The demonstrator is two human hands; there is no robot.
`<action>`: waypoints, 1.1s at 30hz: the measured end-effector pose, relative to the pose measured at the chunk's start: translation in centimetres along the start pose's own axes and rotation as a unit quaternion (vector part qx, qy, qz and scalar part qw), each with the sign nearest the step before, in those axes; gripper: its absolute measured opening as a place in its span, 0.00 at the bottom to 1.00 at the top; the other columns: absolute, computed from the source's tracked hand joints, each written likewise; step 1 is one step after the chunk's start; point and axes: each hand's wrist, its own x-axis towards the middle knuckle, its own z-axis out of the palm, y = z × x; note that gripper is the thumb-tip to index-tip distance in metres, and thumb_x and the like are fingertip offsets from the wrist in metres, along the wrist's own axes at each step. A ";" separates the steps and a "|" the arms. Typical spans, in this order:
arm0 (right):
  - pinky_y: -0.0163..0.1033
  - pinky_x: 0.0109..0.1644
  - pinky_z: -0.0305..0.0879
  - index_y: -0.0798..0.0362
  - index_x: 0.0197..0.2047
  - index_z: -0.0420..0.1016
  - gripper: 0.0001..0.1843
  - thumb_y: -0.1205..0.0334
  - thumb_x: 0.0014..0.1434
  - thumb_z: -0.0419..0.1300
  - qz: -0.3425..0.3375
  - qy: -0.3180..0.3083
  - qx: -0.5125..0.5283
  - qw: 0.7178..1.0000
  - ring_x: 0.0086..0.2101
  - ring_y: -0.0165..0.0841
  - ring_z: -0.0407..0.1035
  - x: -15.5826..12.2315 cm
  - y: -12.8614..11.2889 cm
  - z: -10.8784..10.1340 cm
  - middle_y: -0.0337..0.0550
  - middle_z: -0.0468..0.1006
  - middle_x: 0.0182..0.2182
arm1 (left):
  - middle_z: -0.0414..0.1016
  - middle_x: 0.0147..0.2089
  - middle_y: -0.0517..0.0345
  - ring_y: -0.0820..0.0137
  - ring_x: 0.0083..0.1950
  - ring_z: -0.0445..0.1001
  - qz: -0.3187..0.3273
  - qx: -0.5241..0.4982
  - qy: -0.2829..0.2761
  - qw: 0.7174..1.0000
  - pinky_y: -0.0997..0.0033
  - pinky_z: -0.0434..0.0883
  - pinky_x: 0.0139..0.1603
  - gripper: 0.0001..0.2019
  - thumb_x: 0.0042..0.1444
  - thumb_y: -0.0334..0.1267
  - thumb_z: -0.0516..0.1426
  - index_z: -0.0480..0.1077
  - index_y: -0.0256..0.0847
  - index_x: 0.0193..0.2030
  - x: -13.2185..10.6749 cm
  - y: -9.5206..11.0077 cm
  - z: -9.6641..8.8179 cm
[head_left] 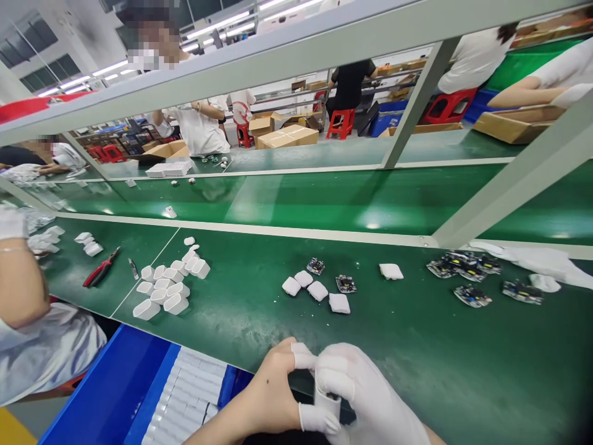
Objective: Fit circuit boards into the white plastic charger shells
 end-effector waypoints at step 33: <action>0.49 0.46 0.67 0.50 0.49 0.67 0.26 0.36 0.60 0.55 0.315 0.143 0.290 0.893 0.40 0.43 0.68 -1.2 1.0 2.4 0.48 0.72 0.40 | 0.72 0.49 0.47 0.58 0.49 0.71 -0.021 -0.201 0.141 0.969 0.60 0.67 0.50 0.33 0.44 0.54 0.67 0.69 0.40 0.54 0.2 -1.5 1.2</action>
